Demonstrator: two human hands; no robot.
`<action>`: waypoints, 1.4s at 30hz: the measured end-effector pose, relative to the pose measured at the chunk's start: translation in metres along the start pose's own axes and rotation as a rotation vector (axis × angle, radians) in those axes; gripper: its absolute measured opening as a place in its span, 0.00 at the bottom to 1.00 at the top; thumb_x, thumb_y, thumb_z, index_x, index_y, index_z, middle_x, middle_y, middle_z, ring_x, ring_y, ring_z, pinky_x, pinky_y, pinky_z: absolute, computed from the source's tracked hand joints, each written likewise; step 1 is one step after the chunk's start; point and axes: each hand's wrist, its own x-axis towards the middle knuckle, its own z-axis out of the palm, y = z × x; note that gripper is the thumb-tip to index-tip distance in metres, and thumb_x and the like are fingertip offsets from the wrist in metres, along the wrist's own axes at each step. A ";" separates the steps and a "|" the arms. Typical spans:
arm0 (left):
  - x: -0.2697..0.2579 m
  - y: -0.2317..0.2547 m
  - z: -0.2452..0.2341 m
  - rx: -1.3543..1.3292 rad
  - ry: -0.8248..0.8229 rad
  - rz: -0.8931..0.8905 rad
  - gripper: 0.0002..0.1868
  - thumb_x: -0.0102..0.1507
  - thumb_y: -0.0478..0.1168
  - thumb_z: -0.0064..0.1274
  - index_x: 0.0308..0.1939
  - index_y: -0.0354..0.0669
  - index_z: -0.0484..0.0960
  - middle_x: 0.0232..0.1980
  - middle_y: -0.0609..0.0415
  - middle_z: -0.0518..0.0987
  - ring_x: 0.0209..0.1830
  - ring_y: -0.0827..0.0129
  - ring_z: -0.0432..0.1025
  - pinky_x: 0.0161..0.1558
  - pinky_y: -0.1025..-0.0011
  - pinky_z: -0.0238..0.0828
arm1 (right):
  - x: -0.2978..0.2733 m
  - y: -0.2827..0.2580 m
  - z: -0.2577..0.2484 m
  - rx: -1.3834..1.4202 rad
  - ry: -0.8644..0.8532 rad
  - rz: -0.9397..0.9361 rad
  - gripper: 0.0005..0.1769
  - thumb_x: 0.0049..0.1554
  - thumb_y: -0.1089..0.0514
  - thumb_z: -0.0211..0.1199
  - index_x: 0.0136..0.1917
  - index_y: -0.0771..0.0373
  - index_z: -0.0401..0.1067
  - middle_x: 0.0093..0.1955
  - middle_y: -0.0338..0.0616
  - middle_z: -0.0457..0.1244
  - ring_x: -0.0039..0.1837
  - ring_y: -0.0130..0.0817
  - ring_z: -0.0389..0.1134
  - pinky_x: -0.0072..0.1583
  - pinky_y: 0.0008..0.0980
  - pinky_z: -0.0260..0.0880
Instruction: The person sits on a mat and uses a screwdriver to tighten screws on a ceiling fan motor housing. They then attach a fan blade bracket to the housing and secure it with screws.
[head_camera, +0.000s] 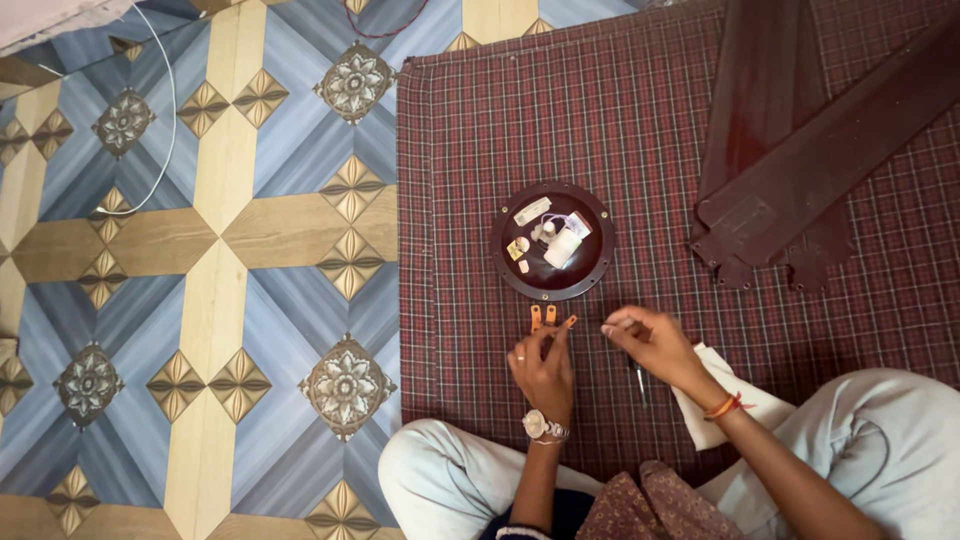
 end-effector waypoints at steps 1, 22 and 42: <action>-0.001 0.002 0.000 -0.009 0.027 0.044 0.12 0.62 0.36 0.61 0.49 0.50 0.90 0.46 0.61 0.80 0.46 0.68 0.72 0.47 0.64 0.65 | 0.003 0.005 0.002 0.117 -0.058 0.019 0.10 0.58 0.57 0.63 0.51 0.61 0.78 0.44 0.42 0.73 0.42 0.28 0.73 0.43 0.28 0.75; 0.007 0.037 0.010 -0.045 -0.181 0.296 0.21 0.69 0.41 0.54 0.65 0.38 0.76 0.69 0.46 0.74 0.68 0.54 0.69 0.63 0.57 0.67 | 0.069 0.020 -0.015 0.419 0.100 0.041 0.06 0.60 0.63 0.64 0.47 0.68 0.79 0.34 0.37 0.67 0.32 0.19 0.61 0.33 0.20 0.59; 0.021 0.009 0.046 0.183 -0.297 0.404 0.23 0.69 0.44 0.51 0.68 0.43 0.75 0.75 0.55 0.71 0.74 0.67 0.64 0.64 0.60 0.60 | 0.087 0.035 -0.013 0.507 0.176 0.158 0.06 0.57 0.62 0.68 0.44 0.68 0.80 0.34 0.38 0.69 0.29 0.19 0.60 0.30 0.20 0.55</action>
